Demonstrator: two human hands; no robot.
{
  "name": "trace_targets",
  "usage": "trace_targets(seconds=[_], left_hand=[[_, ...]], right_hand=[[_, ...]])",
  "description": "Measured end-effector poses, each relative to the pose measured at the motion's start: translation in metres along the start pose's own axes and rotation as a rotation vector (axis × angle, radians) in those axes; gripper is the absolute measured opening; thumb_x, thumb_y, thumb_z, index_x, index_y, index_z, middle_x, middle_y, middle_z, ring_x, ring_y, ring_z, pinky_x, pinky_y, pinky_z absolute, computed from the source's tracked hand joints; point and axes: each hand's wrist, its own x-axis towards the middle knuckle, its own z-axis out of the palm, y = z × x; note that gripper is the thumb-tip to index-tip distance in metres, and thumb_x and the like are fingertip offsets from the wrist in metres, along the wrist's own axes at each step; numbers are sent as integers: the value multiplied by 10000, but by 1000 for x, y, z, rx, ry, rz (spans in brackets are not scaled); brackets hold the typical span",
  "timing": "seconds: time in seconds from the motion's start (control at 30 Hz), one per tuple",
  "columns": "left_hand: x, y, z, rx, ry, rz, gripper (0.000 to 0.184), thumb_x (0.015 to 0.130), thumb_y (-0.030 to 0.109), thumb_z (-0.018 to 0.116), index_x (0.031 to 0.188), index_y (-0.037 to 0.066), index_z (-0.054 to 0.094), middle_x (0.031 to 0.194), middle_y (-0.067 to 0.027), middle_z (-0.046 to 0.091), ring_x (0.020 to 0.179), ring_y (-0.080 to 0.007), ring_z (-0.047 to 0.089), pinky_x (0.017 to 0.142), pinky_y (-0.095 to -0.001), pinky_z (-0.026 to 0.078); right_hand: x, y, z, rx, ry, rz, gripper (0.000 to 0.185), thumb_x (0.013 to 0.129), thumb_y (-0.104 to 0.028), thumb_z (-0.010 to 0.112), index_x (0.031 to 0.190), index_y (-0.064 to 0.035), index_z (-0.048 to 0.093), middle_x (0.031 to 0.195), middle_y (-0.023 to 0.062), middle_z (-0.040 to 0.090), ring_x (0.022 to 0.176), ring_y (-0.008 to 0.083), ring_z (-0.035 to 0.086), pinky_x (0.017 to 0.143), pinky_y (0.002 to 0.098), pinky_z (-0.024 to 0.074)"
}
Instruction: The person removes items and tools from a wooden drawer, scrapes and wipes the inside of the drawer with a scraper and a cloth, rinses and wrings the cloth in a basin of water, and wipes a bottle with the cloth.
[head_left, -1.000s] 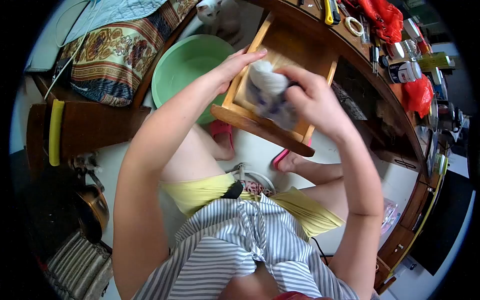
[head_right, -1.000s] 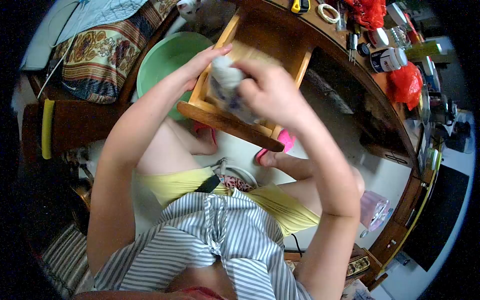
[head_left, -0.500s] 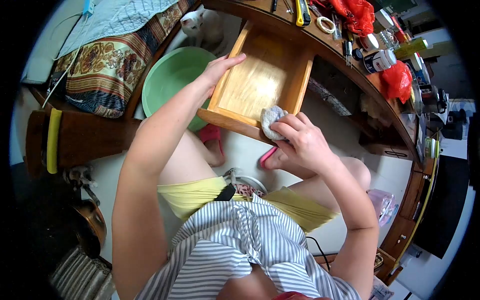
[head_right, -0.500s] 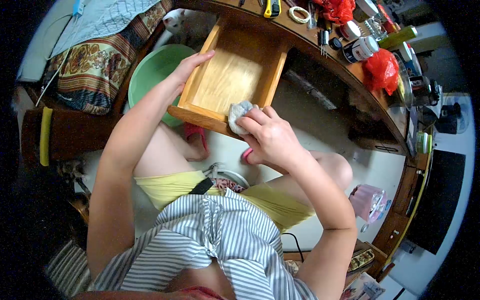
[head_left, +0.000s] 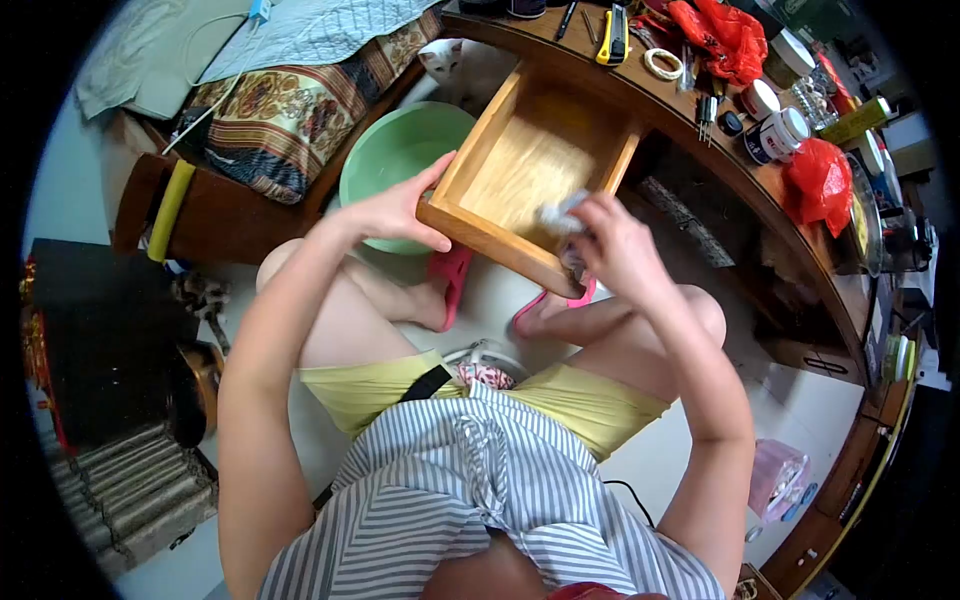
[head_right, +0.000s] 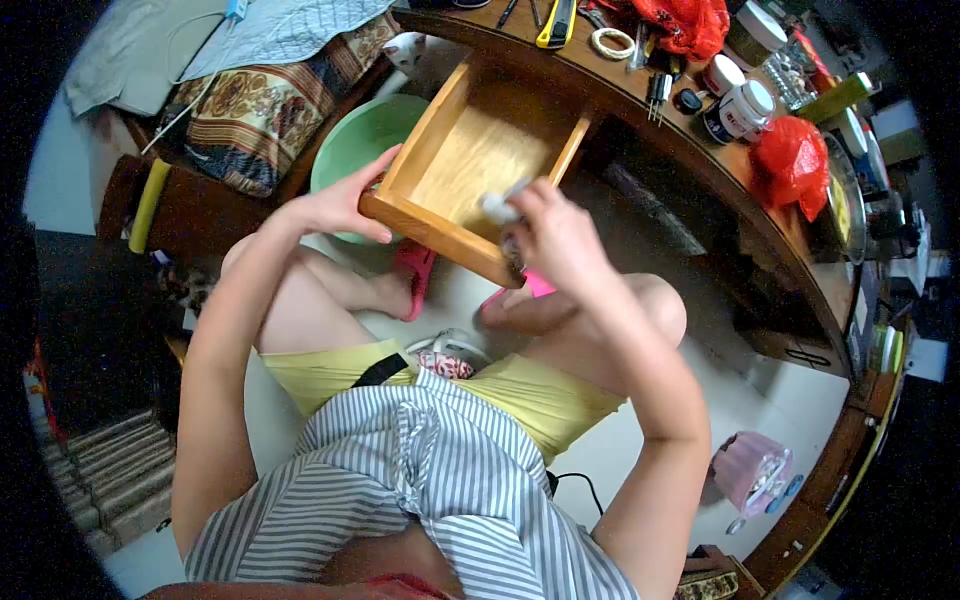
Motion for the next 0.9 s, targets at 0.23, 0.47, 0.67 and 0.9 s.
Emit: trace_targets(seconds=[0.23, 0.47, 0.67, 0.9], left_hand=[[3, 3, 14, 475, 207, 130, 1219, 566, 197, 876, 1486, 26, 95, 1183, -272, 570, 1065, -379, 590, 914, -374, 463], [6, 2, 10, 455, 256, 49, 1183, 537, 209, 887, 1484, 56, 194, 1232, -221, 575, 1078, -339, 602, 912, -365, 476], [45, 16, -15, 505, 273, -16, 1120, 525, 281, 894, 1456, 92, 302, 1079, -197, 652, 965, -363, 633, 841, -391, 497], [54, -51, 12, -39, 446, 156, 897, 649, 249, 823, 1413, 88, 382, 1095, -142, 653, 995, -276, 632, 884, -372, 492]], right_hand=[[-38, -43, 15, -72, 105, -38, 373, 690, -112, 711, 1038, -93, 579, 1037, 105, 550, 930, 309, 583, 733, 398, 518], [-29, -58, 24, -393, 85, -188, 657, 394, -240, 787, 1010, -145, 577, 1065, 49, 519, 901, 229, 545, 713, 322, 503], [1, -60, 19, -480, 195, -70, 385, 606, 9, 681, 958, -135, 622, 1043, 39, 569, 858, 237, 582, 681, 334, 510], [46, -87, 87, -323, 348, 33, 421, 622, 21, 701, 1013, -109, 611, 1076, 97, 589, 953, 301, 622, 740, 380, 537]])
